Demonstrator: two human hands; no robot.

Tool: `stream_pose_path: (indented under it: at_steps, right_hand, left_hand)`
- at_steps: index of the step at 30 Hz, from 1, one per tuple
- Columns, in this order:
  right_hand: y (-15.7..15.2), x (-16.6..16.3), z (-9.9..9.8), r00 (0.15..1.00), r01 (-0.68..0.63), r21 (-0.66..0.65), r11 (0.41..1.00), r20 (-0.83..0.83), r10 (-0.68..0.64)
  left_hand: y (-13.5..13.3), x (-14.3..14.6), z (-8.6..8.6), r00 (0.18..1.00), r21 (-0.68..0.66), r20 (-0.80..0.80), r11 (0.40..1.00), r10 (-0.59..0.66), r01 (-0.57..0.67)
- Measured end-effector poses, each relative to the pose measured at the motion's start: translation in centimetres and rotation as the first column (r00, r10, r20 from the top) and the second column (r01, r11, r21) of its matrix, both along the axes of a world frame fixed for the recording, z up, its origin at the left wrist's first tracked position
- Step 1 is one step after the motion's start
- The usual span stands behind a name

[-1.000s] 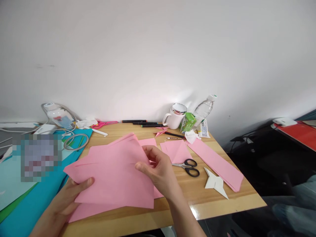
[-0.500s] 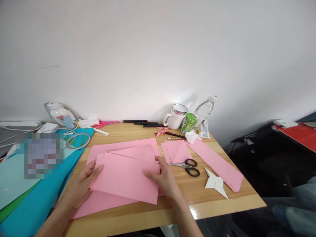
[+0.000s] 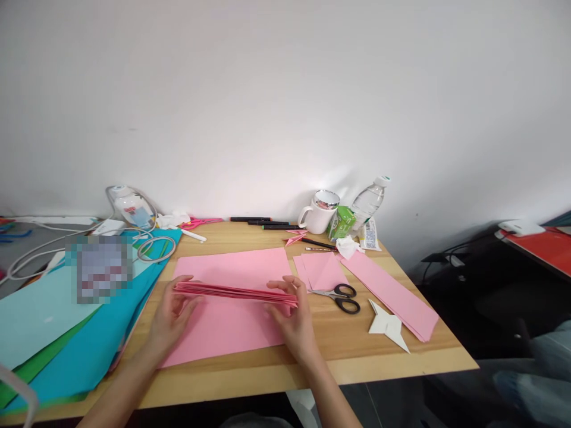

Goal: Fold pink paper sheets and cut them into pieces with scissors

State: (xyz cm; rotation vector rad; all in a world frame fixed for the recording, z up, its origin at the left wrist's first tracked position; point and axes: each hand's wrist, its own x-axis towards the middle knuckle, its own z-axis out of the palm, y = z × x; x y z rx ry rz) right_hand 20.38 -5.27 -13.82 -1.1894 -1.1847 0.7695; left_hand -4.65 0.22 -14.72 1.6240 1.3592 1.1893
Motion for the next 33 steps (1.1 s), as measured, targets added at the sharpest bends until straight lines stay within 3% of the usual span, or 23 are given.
stream_pose_path:
  at_steps: [5,9,12,16,20,23,27,33]
  right_hand:
    - [0.1,0.0,-1.9,0.98,0.052,-0.039,0.998,0.195,-0.043]
    - [1.9,0.9,-1.5,0.912,0.098,-0.05,0.994,0.404,-0.07]
    - [4.8,2.6,-0.1,0.79,0.131,-0.048,0.99,0.609,-0.075]
    - [9.8,5.5,1.5,0.532,0.162,0.02,0.987,0.84,-0.104]
    - [13.2,7.0,1.4,0.276,0.156,0.013,0.988,0.959,-0.056]
    - [14.1,7.2,0.6,0.133,0.162,-0.007,0.987,0.991,-0.014]
    - [14.1,8.0,0.2,0.019,0.189,-0.019,0.982,1.0,0.016]
    - [13.4,11.2,0.2,-0.02,0.346,0.042,0.937,0.999,-0.038]
  left_hand:
    - [0.4,0.3,0.3,1.0,-0.016,-0.017,1.0,0.014,-0.014]
    - [0.9,0.3,0.2,0.999,-0.008,-0.001,0.999,0.046,-0.046]
    - [1.5,0.0,0.0,0.997,-0.023,-0.026,0.997,0.072,-0.072]
    - [1.9,-0.4,-0.4,0.994,-0.017,-0.038,0.994,0.106,-0.107]
    - [2.0,-0.4,-0.8,0.991,0.007,-0.049,0.993,0.122,-0.122]
    - [2.0,-0.5,-1.1,0.989,0.026,-0.069,0.991,0.131,-0.129]
    - [2.1,-0.6,-1.4,0.986,0.04,-0.105,0.991,0.129,-0.126]
    - [2.3,-0.5,-1.7,0.982,0.053,-0.136,0.991,0.131,-0.125]
